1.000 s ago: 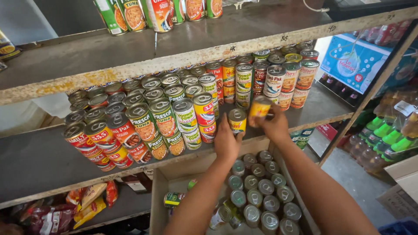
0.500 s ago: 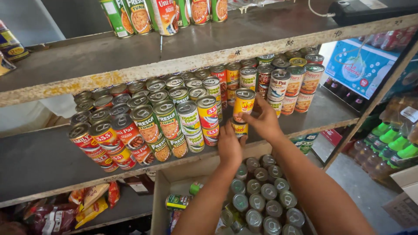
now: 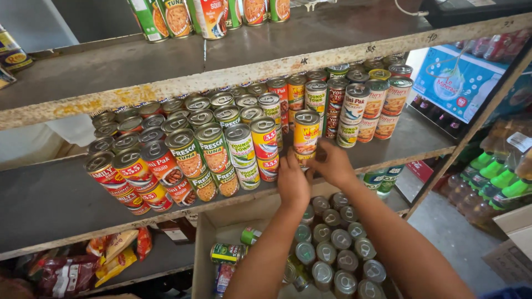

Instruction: Stocking canned goods from a cardboard box onto store shelves.

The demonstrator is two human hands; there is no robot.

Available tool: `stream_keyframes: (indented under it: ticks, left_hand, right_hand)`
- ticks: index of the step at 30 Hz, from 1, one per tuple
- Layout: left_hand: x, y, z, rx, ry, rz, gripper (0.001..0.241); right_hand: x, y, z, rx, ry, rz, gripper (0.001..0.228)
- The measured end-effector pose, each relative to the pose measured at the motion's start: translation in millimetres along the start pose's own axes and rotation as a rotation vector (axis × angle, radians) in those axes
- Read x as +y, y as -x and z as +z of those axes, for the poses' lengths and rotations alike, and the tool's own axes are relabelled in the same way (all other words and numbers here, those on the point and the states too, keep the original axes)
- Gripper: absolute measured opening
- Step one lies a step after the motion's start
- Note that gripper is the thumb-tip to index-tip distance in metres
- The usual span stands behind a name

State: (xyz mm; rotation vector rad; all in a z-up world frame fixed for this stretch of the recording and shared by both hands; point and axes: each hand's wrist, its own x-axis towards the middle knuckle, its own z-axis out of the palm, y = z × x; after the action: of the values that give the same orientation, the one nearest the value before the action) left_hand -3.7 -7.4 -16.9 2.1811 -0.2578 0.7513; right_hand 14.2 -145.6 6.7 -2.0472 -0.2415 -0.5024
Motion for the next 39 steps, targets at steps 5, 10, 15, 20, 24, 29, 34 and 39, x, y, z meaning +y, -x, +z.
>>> stream_keyframes:
  ticks: [5, 10, 15, 20, 24, 29, 34, 39]
  left_hand:
    - [3, 7, -12, 0.021, 0.05, 0.051, 0.093]
    - [-6, 15, -19, 0.08, 0.147, 0.093, 0.087]
    - [-14, 18, -16, 0.144, 0.284, 0.12, 0.067]
    - [-20, 19, -18, 0.161, 0.242, 0.169, 0.061]
    - [-27, 19, -12, 0.205, 0.239, 0.211, 0.059]
    - [-22, 16, -16, 0.217, 0.213, 0.208, 0.063]
    - [-20, 16, -17, 0.201, 0.211, 0.217, 0.065]
    - [-17, 17, -20, 0.183, 0.233, 0.213, 0.067]
  right_hand:
    - [8, 2, 13, 0.017, -0.034, 0.081, 0.061]
    - [6, -7, 35, 0.055, -0.062, 0.065, 0.067]
    - [-8, -11, 47, 0.098, -0.026, 0.064, 0.068]
    - [9, -24, 65, 0.143, 0.03, -0.035, 0.07]
    - [10, -35, 75, 0.125, 0.056, -0.014, 0.072]
    - [1, -42, 79, 0.065, 0.087, 0.039, 0.068]
    - [1, -45, 82, 0.035, 0.063, 0.018, 0.064]
    - [0, -46, 82, 0.053, 0.125, 0.003, 0.07]
